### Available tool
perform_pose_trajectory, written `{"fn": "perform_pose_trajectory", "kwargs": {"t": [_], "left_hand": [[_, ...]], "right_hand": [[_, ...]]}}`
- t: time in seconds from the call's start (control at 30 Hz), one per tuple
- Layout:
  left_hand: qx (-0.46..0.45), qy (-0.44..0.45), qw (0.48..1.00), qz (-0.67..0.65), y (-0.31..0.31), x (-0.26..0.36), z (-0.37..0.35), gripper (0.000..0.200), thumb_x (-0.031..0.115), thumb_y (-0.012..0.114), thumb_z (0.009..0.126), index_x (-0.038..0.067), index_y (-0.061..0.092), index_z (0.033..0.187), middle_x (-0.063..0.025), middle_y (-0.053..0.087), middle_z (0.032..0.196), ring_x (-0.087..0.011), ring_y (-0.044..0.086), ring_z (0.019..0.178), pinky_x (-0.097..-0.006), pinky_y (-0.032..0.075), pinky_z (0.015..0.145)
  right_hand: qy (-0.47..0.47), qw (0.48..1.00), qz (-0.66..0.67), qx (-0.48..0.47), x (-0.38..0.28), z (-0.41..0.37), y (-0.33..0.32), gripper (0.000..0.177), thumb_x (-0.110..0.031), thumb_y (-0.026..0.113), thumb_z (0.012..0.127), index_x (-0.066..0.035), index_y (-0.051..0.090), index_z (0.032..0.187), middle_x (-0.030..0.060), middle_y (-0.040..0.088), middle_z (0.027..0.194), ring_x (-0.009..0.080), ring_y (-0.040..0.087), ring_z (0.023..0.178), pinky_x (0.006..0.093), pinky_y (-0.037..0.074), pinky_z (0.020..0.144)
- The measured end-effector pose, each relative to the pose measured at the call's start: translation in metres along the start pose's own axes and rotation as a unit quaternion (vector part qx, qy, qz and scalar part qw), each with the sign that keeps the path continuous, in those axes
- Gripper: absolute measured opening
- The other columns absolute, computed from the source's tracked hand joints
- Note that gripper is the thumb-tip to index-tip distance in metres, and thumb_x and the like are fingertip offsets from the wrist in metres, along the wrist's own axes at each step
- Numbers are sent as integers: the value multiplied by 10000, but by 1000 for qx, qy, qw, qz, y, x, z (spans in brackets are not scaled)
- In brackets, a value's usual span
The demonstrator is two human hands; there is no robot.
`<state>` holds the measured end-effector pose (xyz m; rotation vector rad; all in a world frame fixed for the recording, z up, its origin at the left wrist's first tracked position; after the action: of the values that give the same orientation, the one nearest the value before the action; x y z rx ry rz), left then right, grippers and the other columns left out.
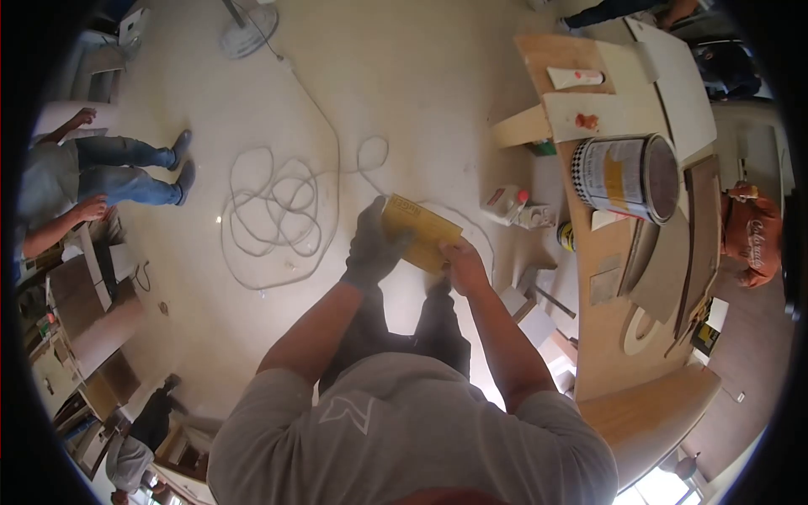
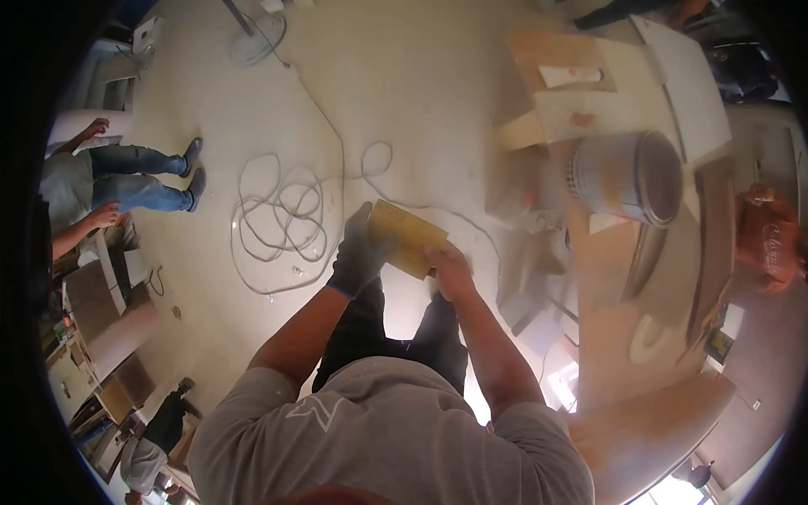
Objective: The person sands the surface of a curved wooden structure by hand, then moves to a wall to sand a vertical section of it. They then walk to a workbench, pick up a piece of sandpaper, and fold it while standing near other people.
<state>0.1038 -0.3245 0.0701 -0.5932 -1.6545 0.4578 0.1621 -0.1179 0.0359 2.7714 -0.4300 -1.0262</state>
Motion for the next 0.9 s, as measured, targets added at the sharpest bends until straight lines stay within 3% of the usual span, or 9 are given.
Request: {"fn": "perform_pose_trajectory", "kwargs": {"t": [0.07, 0.13, 0.2, 0.27, 0.4, 0.53, 0.67, 0.87, 0.9], "left_hand": [[-110, -142, 971, -155, -12, -4, 12, 818, 264, 764, 833, 7, 331, 1479, -162, 678, 1065, -282, 666, 998, -376, 525, 858], [-57, -114, 972, -197, -32, 15, 17, 670, 243, 751, 844, -1, 469, 1400, -135, 703, 1017, -226, 684, 912, -337, 541, 761], [-9, 10, 994, -110, -46, 44, 24, 389, 263, 701, 856, 38, 666, 1172, -144, 702, 1105, -288, 685, 977, -357, 529, 863], [-50, 46, 993, -93, -67, 97, 20, 273, 213, 609, 894, 49, 676, 1101, -163, 691, 1054, -339, 662, 940, -412, 520, 851], [52, 264, 961, -58, -64, 168, -5, 293, 168, 641, 856, 16, 655, 1106, -194, 668, 997, -378, 654, 890, -454, 524, 797], [13, 394, 915, -84, -79, 231, -34, 307, 129, 660, 860, -9, 642, 1134, -211, 668, 1044, -392, 659, 908, -454, 534, 789], [-64, 319, 932, -162, -75, 209, -30, 335, 117, 628, 918, -12, 622, 1227, -227, 669, 1139, -374, 676, 995, -412, 546, 858], [43, 166, 941, -293, -87, 196, -24, 387, 132, 677, 928, -31, 593, 1268, -155, 636, 1227, -181, 660, 1019, -320, 528, 886], [-79, 81, 922, -370, -78, 193, -22, 414, 121, 683, 925, -46, 573, 1287, -131, 654, 1162, -149, 642, 1009, -294, 524, 875]], "right_hand": [[-37, 990, -135, 21, -19, -3, 8, 321, -251, 631, 968, -28, 623, 1200, 74, 669, 1011, 180, 620, 785, 346, 525, 703], [-100, 959, -251, 85, -41, -7, 3, 304, -291, 658, 952, -31, 671, 1109, 71, 688, 884, 161, 614, 695, 327, 518, 638], [-136, 951, -252, 117, -42, -7, 1, 349, -333, 672, 928, -11, 683, 1059, 79, 689, 823, 160, 632, 717, 343, 521, 669], [-146, 920, -336, 143, -87, -49, 28, 358, -327, 596, 971, 10, 673, 1066, 76, 696, 856, 156, 640, 752, 333, 521, 705], [-241, 951, -161, 106, -140, -116, 57, 452, -411, 620, 946, -1, 666, 1129, 187, 702, 975, 258, 662, 900, 390, 499, 819], [-292, 906, -268, 146, -173, -157, 61, 489, -432, 621, 950, 15, 660, 1144, 141, 684, 954, 189, 627, 903, 325, 483, 838], [-211, 909, -286, 218, -172, -163, 24, 444, -392, 605, 959, 18, 658, 1122, 131, 648, 873, 166, 611, 795, 322, 504, 775], [-267, 958, -40, 101, -143, -151, 8, 417, -347, 571, 991, 26, 650, 1158, 75, 662, 921, 144, 614, 822, 313, 508, 773], [-265, 961, 30, 67, -146, -161, 17, 392, -319, 567, 1000, 18, 644, 1184, 60, 678, 967, 158, 631, 846, 307, 509, 783]]}}
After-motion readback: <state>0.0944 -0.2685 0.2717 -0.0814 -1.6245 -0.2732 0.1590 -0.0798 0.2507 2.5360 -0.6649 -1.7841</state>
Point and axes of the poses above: each hand's wrist, its own z-axis towards the middle knuckle, its own y-axis out of the palm, x = y × z, the point moved 5 cm from there along z, towards the middle knuckle
